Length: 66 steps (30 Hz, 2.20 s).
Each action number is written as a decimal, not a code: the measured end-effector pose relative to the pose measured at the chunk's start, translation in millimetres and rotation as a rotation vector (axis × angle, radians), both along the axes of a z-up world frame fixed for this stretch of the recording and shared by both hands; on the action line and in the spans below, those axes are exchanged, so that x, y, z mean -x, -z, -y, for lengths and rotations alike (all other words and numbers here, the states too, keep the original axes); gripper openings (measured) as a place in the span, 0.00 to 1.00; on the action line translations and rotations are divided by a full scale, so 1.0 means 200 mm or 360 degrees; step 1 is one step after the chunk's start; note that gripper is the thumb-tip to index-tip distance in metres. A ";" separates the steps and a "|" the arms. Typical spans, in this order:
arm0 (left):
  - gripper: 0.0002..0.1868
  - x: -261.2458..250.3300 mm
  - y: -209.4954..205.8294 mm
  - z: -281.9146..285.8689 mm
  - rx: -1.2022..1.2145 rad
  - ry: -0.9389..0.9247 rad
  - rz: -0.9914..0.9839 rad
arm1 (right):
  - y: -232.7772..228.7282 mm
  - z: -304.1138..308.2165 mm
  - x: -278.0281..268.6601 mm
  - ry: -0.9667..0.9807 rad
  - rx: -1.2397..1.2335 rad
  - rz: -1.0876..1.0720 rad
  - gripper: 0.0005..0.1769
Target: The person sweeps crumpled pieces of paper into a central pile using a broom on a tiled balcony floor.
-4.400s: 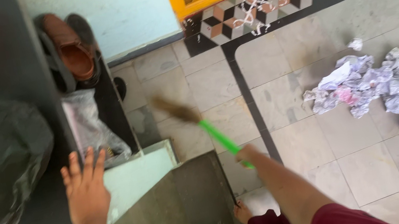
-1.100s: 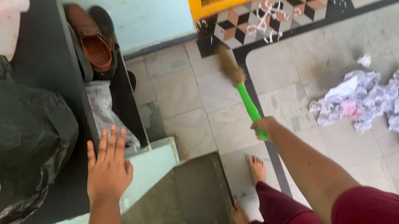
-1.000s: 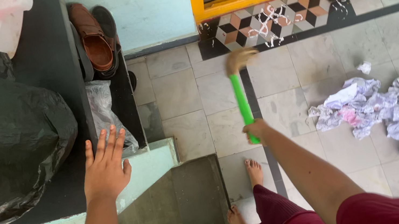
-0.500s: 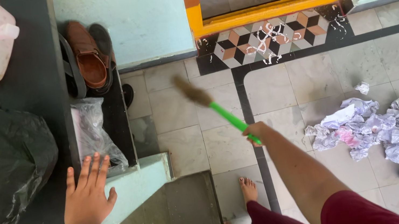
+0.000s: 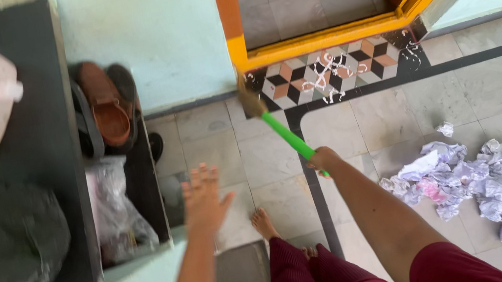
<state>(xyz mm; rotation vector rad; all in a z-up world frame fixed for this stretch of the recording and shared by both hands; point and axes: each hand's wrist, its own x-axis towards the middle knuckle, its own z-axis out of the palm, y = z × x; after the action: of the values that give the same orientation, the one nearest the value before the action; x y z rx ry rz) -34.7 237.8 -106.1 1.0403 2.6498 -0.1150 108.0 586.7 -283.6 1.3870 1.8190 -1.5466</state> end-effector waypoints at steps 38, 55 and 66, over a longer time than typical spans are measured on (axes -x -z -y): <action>0.45 0.59 0.00 -1.92 -0.0244 0.0447 -0.0177 | -0.06 -0.78 0.20 -0.0038 -0.0030 0.0193 0.23; 0.47 0.53 0.02 -2.54 0.0009 0.0669 -0.0137 | -0.21 -1.31 -0.26 0.0725 -0.0068 0.0247 0.17; 0.47 0.74 0.04 -3.01 -0.0126 0.1107 -0.0144 | -0.22 -1.35 0.41 -0.0590 -0.0653 0.0451 0.17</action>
<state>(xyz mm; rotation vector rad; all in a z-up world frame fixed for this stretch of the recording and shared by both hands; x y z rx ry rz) -183.1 839.8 -113.8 1.9764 2.2540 -0.2031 25.3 856.8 -238.6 1.2564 2.1298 -0.7810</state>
